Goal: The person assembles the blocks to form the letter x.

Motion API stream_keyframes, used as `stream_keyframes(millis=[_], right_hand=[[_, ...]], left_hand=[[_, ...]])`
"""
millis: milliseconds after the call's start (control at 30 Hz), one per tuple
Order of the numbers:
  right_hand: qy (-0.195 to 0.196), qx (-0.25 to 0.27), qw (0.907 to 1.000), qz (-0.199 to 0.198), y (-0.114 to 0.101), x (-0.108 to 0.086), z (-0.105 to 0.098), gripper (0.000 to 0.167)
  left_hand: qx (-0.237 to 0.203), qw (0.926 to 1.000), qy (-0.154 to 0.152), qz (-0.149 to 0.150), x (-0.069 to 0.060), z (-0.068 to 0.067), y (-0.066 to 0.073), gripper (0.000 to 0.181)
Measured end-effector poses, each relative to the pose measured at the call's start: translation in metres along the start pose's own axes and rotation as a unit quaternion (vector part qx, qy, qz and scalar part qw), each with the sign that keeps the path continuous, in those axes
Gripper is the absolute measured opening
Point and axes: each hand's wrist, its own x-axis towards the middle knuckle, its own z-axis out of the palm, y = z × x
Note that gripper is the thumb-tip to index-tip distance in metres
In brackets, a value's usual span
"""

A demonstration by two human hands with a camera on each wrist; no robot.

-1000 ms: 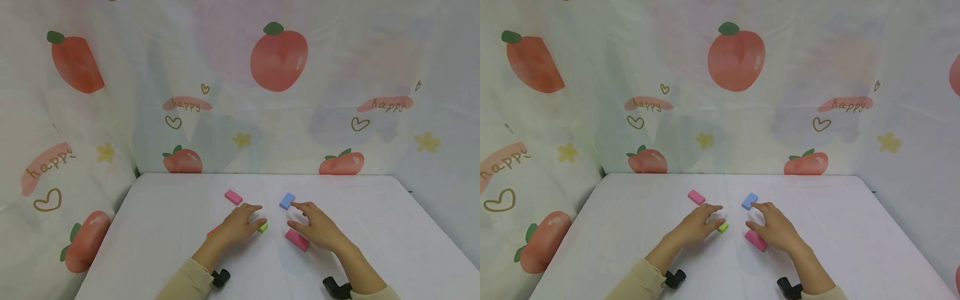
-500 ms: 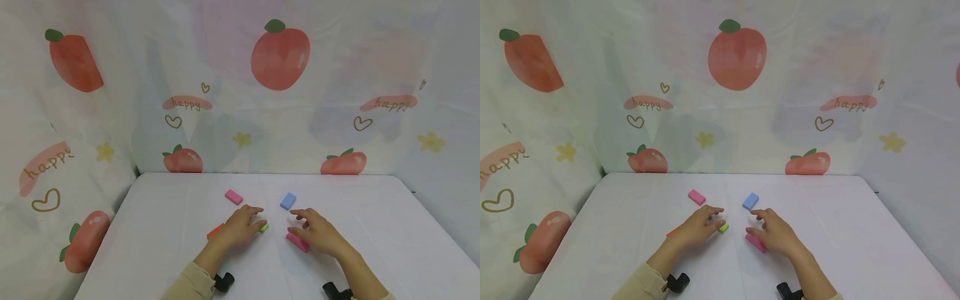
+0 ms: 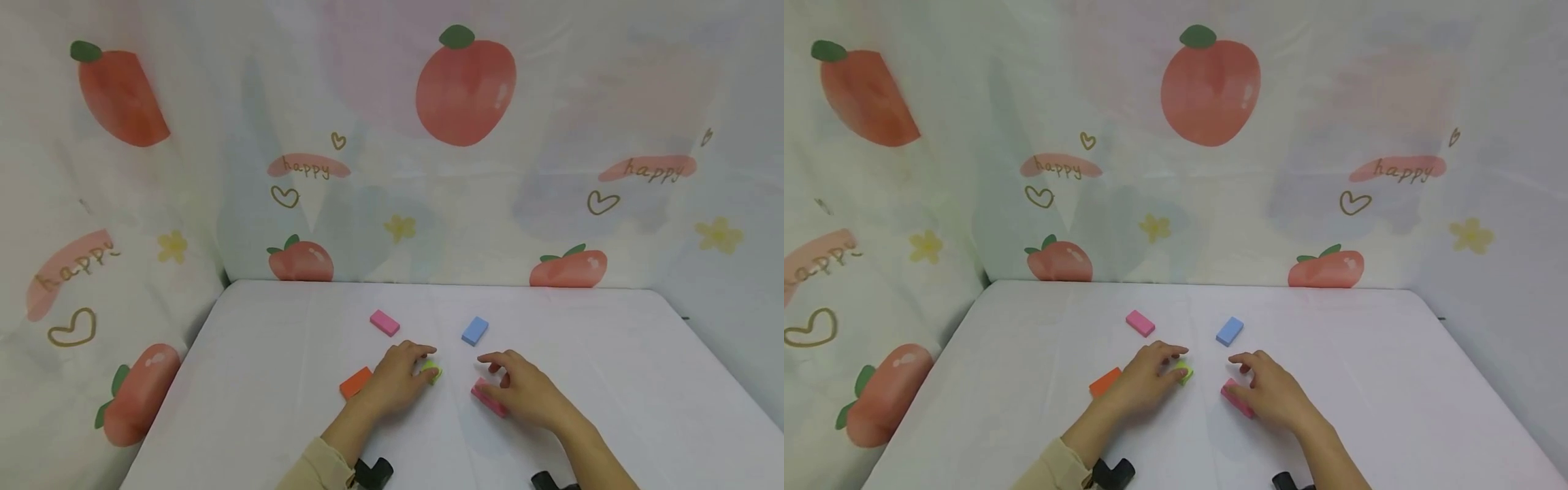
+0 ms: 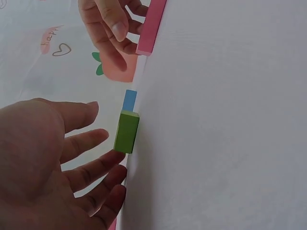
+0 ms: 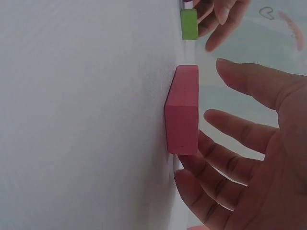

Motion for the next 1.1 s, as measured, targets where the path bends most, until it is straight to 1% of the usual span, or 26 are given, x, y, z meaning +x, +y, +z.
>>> stream_keyframes(millis=[100, 267, 500, 600, 900, 1100], right_hand=[[-0.003, -0.001, 1.0, -0.002, 0.002, 0.0, 0.001, 0.047], [-0.007, 0.001, 0.9999, -0.01, 0.005, -0.001, 0.0, 0.043], [-0.021, 0.011, 0.9997, 0.004, 0.005, -0.002, -0.002, 0.039], [-0.026, 0.013, 0.9996, -0.007, 0.005, -0.002, -0.002, 0.04], [-0.03, 0.001, 0.9994, -0.017, 0.002, -0.004, -0.001, 0.04], [-0.034, -0.005, 0.9993, -0.011, 0.002, -0.004, 0.0, 0.036]], left_hand=[[0.0, 1.0, 0.004, -0.002, 0.0, 0.002, -0.002, 0.041], [-0.001, 0.9999, 0.014, 0.004, -0.001, 0.003, -0.003, 0.039], [0.0, 0.9998, 0.022, 0.001, -0.001, 0.006, -0.002, 0.037], [0.002, 0.9997, 0.025, 0.002, -0.001, 0.008, -0.002, 0.035], [-0.004, 0.9991, 0.043, -0.002, -0.002, 0.015, -0.001, 0.03], [-0.003, 0.9989, 0.046, -0.005, -0.003, 0.017, -0.001, 0.029]])
